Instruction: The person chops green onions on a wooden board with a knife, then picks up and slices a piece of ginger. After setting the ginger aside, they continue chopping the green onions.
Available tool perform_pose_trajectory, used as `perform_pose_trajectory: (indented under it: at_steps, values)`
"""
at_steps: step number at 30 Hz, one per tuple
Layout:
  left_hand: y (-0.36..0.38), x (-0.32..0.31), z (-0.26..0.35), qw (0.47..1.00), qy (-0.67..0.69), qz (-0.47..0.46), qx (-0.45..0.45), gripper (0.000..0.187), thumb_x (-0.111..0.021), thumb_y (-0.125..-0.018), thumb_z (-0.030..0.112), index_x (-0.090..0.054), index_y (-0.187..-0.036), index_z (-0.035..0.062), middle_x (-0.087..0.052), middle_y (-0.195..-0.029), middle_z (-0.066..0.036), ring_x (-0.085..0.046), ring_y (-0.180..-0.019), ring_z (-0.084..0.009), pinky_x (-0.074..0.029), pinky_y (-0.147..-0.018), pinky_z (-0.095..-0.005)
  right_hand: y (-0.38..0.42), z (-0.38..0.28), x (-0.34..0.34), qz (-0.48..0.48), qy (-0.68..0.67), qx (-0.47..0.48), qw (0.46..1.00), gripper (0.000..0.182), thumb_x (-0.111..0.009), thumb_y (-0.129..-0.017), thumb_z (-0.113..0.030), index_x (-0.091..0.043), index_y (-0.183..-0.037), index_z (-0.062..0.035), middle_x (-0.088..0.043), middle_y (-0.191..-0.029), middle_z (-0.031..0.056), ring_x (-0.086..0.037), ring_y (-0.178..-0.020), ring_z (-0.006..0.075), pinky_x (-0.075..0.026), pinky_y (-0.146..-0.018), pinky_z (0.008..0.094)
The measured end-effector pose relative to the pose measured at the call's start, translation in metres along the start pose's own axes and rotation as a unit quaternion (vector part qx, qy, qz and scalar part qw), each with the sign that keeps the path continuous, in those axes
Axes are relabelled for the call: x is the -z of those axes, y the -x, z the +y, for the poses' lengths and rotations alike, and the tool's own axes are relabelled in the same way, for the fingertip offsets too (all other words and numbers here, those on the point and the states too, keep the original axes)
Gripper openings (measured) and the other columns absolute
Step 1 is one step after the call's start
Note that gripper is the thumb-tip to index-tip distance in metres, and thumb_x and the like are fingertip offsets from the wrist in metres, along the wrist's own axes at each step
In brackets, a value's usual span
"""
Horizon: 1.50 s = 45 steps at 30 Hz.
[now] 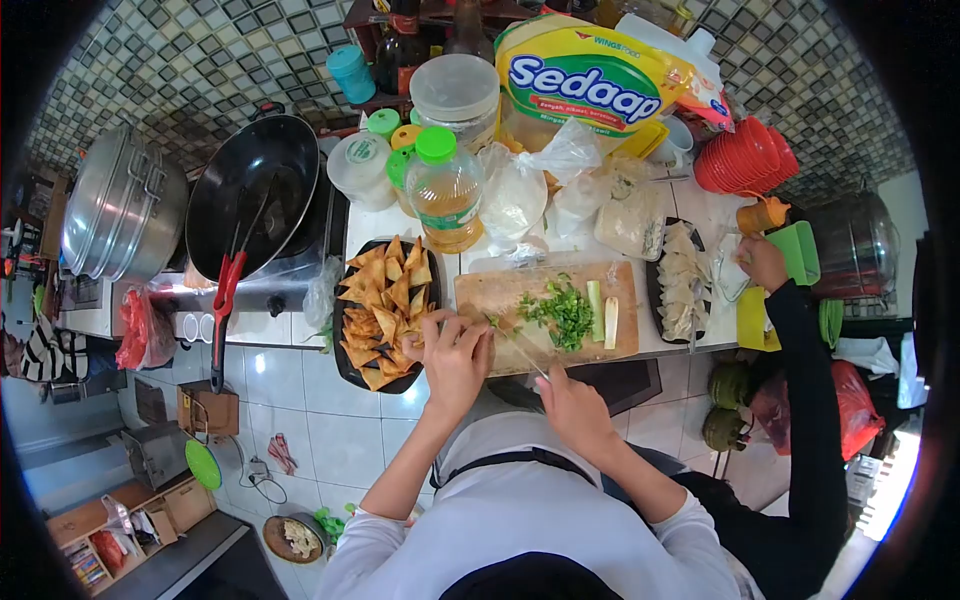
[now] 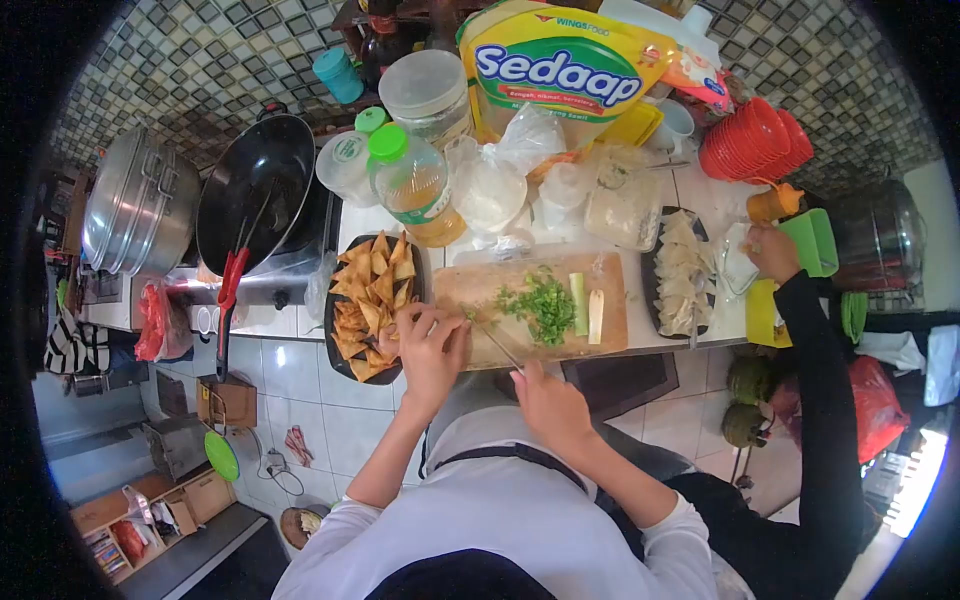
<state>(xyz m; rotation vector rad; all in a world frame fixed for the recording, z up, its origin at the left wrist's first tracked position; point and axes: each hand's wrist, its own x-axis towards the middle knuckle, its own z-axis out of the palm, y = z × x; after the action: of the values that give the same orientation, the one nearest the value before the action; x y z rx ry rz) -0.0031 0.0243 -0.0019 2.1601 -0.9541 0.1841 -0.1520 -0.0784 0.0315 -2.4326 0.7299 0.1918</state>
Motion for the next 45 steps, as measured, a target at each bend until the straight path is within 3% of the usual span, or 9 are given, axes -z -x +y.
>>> perform_pose_trajectory:
  at_steps: [3, 11, 17, 28, 38, 45]
  values:
    - [-0.002, 0.001, -0.002, 1.0, 0.02, -0.008, -0.002, 0.011, -0.073, -0.069, 0.005, -0.068, -0.079, 0.0055, -0.061, -0.082, -0.007, -0.053, -0.092, -0.0311, -0.043, -0.077, -0.0404, 0.0, 0.0, -0.006, -0.003, 0.038, -0.011, 0.999, 0.029, -0.045, -0.097, -0.03, -0.048, -0.094, -0.0015, -0.059, -0.059, 0.0206, -0.062, -0.058, 0.0405, -0.05, -0.052, 0.0496]
    - [-0.002, 0.0, -0.003, 0.999, 0.026, -0.01, -0.019, 0.012, -0.072, -0.07, 0.004, -0.067, -0.081, 0.0042, -0.062, -0.082, -0.008, -0.054, -0.092, -0.031, -0.044, -0.078, -0.0392, 0.006, 0.014, 0.012, 0.014, -0.001, -0.031, 0.999, 0.03, -0.044, -0.097, -0.031, -0.048, -0.094, -0.002, -0.059, -0.06, 0.0231, -0.06, -0.059, 0.0438, -0.049, -0.053, 0.053]
    - [-0.003, -0.003, 0.002, 0.999, 0.023, -0.021, -0.02, 0.012, -0.072, -0.07, 0.005, -0.068, -0.081, 0.0047, -0.062, -0.083, -0.008, -0.054, -0.092, -0.0311, -0.044, -0.078, -0.039, 0.009, 0.006, 0.013, -0.012, -0.103, -0.029, 0.994, 0.033, -0.042, -0.098, -0.033, -0.049, -0.096, -0.0006, -0.059, -0.062, 0.025, -0.059, -0.062, 0.0456, -0.048, -0.056, 0.0545]
    - [-0.005, -0.002, 0.005, 1.0, 0.017, -0.013, 0.0, 0.013, -0.073, -0.068, 0.004, -0.069, -0.08, 0.0053, -0.062, -0.081, -0.007, -0.054, -0.092, -0.03, -0.044, -0.076, -0.0392, 0.005, 0.001, 0.003, 0.014, 0.003, 0.003, 1.0, 0.033, -0.042, -0.098, -0.033, -0.048, -0.096, -0.0009, -0.058, -0.055, 0.0212, -0.06, -0.053, 0.0416, -0.048, -0.045, 0.0512]
    - [-0.005, 0.0, 0.003, 1.0, 0.017, -0.02, -0.01, 0.011, -0.072, -0.07, 0.004, -0.068, -0.081, 0.0054, -0.061, -0.08, -0.006, -0.053, -0.09, -0.0292, -0.044, -0.076, -0.038, 0.007, 0.003, -0.002, 0.012, 0.017, -0.026, 0.999, 0.032, -0.042, -0.098, -0.033, -0.049, -0.098, -0.0021, -0.059, -0.057, 0.0215, -0.061, -0.055, 0.0425, -0.048, -0.049, 0.0531]
    - [-0.002, 0.006, 0.004, 0.998, -0.027, -0.034, -0.055, 0.013, -0.072, -0.072, 0.006, -0.068, -0.084, 0.0067, -0.06, -0.081, -0.006, -0.053, -0.09, -0.029, -0.042, -0.075, -0.0392, 0.003, 0.009, -0.004, 0.009, -0.16, -0.03, 0.987, 0.032, -0.043, -0.098, -0.031, -0.05, -0.094, 0.0007, -0.057, -0.062, 0.0268, -0.058, -0.061, 0.0483, -0.045, -0.055, 0.0561]
